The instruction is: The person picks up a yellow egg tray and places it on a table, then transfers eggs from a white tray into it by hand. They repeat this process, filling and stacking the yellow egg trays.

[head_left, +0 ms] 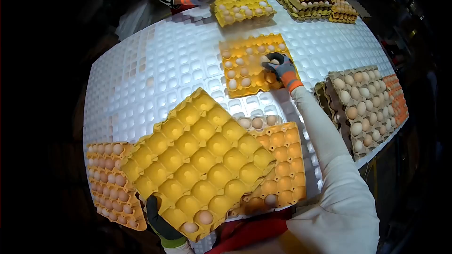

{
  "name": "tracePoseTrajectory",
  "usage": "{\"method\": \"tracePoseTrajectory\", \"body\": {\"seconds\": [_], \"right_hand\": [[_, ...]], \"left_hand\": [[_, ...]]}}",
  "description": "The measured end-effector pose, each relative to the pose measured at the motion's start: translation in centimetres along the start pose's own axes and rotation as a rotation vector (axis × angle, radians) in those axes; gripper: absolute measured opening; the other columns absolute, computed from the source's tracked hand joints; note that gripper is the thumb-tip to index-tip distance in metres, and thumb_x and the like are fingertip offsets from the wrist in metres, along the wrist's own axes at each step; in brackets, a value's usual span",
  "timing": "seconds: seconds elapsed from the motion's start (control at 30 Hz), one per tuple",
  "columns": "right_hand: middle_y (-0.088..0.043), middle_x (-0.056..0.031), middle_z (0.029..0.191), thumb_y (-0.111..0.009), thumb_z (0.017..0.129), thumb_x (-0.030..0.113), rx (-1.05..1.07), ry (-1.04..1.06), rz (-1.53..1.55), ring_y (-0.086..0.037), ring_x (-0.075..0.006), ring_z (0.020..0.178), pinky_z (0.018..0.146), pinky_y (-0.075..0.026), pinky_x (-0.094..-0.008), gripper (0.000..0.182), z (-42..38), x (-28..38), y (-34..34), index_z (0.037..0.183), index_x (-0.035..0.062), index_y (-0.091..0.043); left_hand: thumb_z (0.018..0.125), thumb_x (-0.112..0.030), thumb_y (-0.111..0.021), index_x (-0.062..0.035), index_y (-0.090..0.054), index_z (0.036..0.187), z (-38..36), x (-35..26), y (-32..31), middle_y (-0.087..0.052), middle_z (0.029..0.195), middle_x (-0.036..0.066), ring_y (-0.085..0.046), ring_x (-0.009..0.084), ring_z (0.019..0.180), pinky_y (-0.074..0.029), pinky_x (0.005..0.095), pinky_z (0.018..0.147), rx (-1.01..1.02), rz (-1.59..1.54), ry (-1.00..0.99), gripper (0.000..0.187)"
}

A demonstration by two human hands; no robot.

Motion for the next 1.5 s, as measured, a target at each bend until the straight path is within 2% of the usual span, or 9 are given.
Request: {"method": "tracePoseTrajectory", "body": {"seconds": [0.07,0.3,0.57,0.73,0.9,1.1,1.23,1.37,1.5], "right_hand": [[-0.064,-0.0108,0.121,-0.075,0.083,0.038,0.000,0.068,-0.406,-0.064,-0.0336,0.105,0.091,-0.051,-0.0449,0.039,1.7,-2.5,-2.4,0.117,0.0197,-0.069],[-0.059,-0.0121,0.130,-0.069,0.088,0.036,0.293,0.191,-0.804,-0.064,-0.0365,0.108,0.090,-0.052,-0.0468,0.046,-3.6,2.4,-3.4,0.130,0.0228,-0.057],[-0.063,-0.0111,0.122,-0.071,0.084,0.019,0.020,0.637,-0.539,-0.060,-0.0332,0.112,0.098,-0.045,-0.0456,0.039,-0.3,-2.7,-3.8,0.122,0.0180,-0.067],[-0.064,-0.0080,0.120,-0.066,0.093,0.006,0.156,0.543,0.196,-0.063,-0.0183,0.107,0.092,-0.051,-0.0325,0.027,-10.3,16.8,-3.1,0.120,0.0020,-0.067],[-0.062,-0.0071,0.111,-0.079,0.077,0.024,0.624,1.154,-0.328,-0.059,-0.0252,0.101,0.088,-0.048,-0.0413,0.037,-21.3,25.0,-7.8,0.112,0.0138,-0.067],[-0.060,-0.0079,0.119,-0.078,0.077,0.013,0.653,1.119,-0.136,-0.061,-0.0247,0.103,0.087,-0.050,-0.0398,0.034,-20.9,22.5,-8.6,0.108,0.0111,-0.065],[-0.056,-0.0146,0.128,-0.081,0.074,0.001,0.796,0.425,0.664,-0.064,-0.0234,0.109,0.089,-0.056,-0.0337,0.059,-20.1,22.5,-7.4,0.127,0.0033,-0.054],[-0.055,-0.0112,0.117,-0.077,0.082,0.017,0.716,0.905,-0.330,-0.063,-0.0284,0.101,0.072,-0.055,-0.0394,0.041,-22.9,24.8,-9.9,0.120,0.0161,-0.061],[-0.058,-0.0085,0.105,-0.082,0.079,0.019,0.650,0.891,-0.117,-0.062,-0.0265,0.096,0.070,-0.052,-0.0370,0.037,-21.9,23.0,-9.2,0.112,0.0157,-0.066]], "left_hand": [[0.104,-0.038,-0.044,-0.0055,-0.041,0.148,0.0,0.0,0.9,-0.051,0.144,0.013,-0.052,0.0301,0.129,-0.045,0.0471,0.108,0.002,-0.005,-0.005,0.055],[0.104,-0.044,-0.041,-0.0066,-0.038,0.150,1.0,-0.2,2.6,-0.049,0.145,0.014,-0.049,0.0317,0.131,-0.044,0.0488,0.108,0.009,-0.040,0.028,0.059],[0.104,-0.037,-0.047,-0.0040,-0.040,0.150,4.1,0.5,0.4,-0.051,0.146,0.016,-0.051,0.0334,0.131,-0.042,0.0472,0.112,-0.019,-0.121,0.022,0.057],[0.106,-0.035,-0.044,-0.0046,-0.042,0.148,9.5,1.2,-0.9,-0.052,0.144,0.014,-0.053,0.0303,0.129,-0.043,0.0460,0.111,0.222,-0.312,-0.022,0.052],[0.105,-0.031,-0.042,-0.0029,-0.042,0.146,12.1,1.4,-1.9,-0.054,0.142,0.015,-0.055,0.0309,0.128,-0.045,0.0463,0.110,0.208,-0.157,-0.144,0.050],[0.109,-0.028,-0.036,0.0013,-0.048,0.137,12.7,1.4,-2.6,-0.059,0.128,0.014,-0.061,0.0239,0.116,-0.051,0.0379,0.098,0.091,0.052,-0.275,0.042],[0.109,-0.030,-0.037,0.0016,-0.047,0.139,12.8,0.0,-3.6,-0.059,0.130,0.014,-0.060,0.0242,0.118,-0.051,0.0383,0.100,0.163,0.129,-0.395,0.045],[0.108,-0.033,-0.039,0.0014,-0.048,0.137,13.4,1.6,-4.5,-0.060,0.132,0.013,-0.060,0.0241,0.119,-0.049,0.0395,0.102,0.090,0.172,-0.407,0.046],[0.108,-0.037,-0.036,0.0008,-0.046,0.141,13.7,1.9,-3.2,-0.056,0.136,0.014,-0.057,0.0257,0.124,-0.047,0.0419,0.107,0.043,0.165,-0.393,0.051]]}}
Point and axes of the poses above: each hand's wrist, its own z-axis towards the middle knuckle, its own y-axis out of the back of the hand, x = y × z, the point moved 2 cm from there along z, towards the middle knuckle
